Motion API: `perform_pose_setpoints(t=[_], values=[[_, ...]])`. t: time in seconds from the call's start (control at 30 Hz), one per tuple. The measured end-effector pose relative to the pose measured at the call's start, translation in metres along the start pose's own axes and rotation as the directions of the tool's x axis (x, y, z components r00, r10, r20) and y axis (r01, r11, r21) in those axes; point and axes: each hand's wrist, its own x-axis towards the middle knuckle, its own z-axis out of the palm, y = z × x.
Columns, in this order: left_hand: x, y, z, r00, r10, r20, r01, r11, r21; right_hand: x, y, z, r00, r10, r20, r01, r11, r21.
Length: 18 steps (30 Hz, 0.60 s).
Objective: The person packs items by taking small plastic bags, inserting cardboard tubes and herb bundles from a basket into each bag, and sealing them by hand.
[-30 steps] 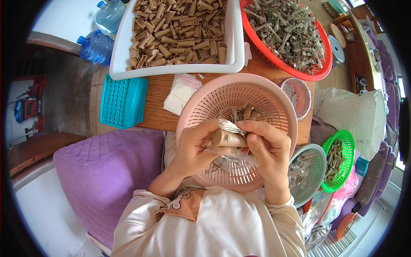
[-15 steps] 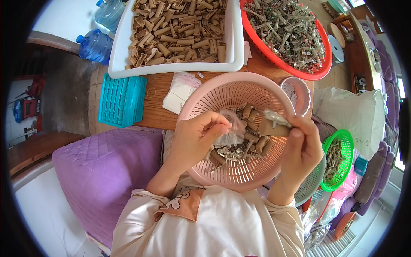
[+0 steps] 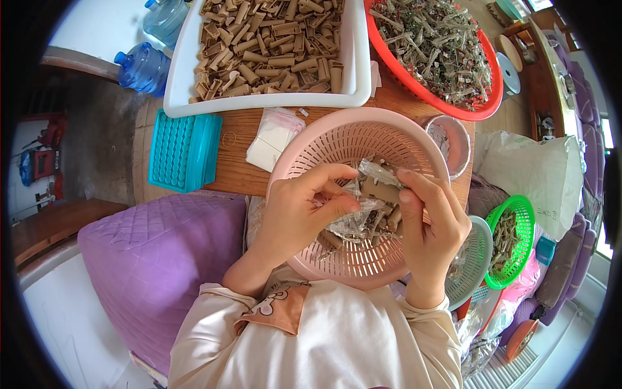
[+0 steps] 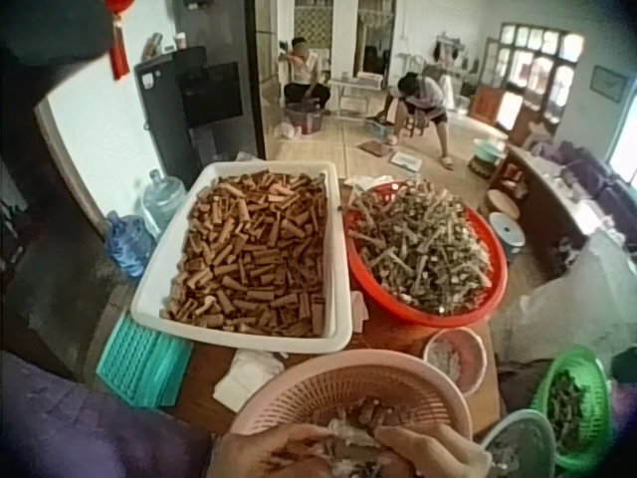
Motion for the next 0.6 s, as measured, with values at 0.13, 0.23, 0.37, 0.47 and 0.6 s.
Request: perform_pose_setpoints(t=[0.13,0.23,0.37,0.47,0.6], values=[[0.000,-0.001,0.001,1.000,0.001,0.030,-0.002,1.000,0.015,0.001,-0.003,-0.004,0.991,0.104,0.085,-0.111,0.991,0.078],[-0.001,-0.003,0.002,0.998,-0.019,0.063,0.020,1.000,-0.010,0.000,-0.001,-0.006,0.981,0.167,0.102,-0.178,0.978,0.112],[-0.006,-0.004,0.007,0.998,-0.030,0.060,0.036,0.995,-0.095,-0.004,0.001,-0.007,0.980,0.193,0.042,-0.197,0.961,0.193],[-0.009,-0.002,0.011,0.999,0.024,0.025,-0.022,0.997,-0.076,-0.005,-0.004,-0.010,0.984,0.172,0.043,-0.177,0.972,0.157],[-0.012,-0.004,0.017,0.998,0.066,-0.012,-0.067,0.986,-0.154,-0.006,-0.007,-0.014,0.985,0.148,0.082,-0.158,0.979,0.127]])
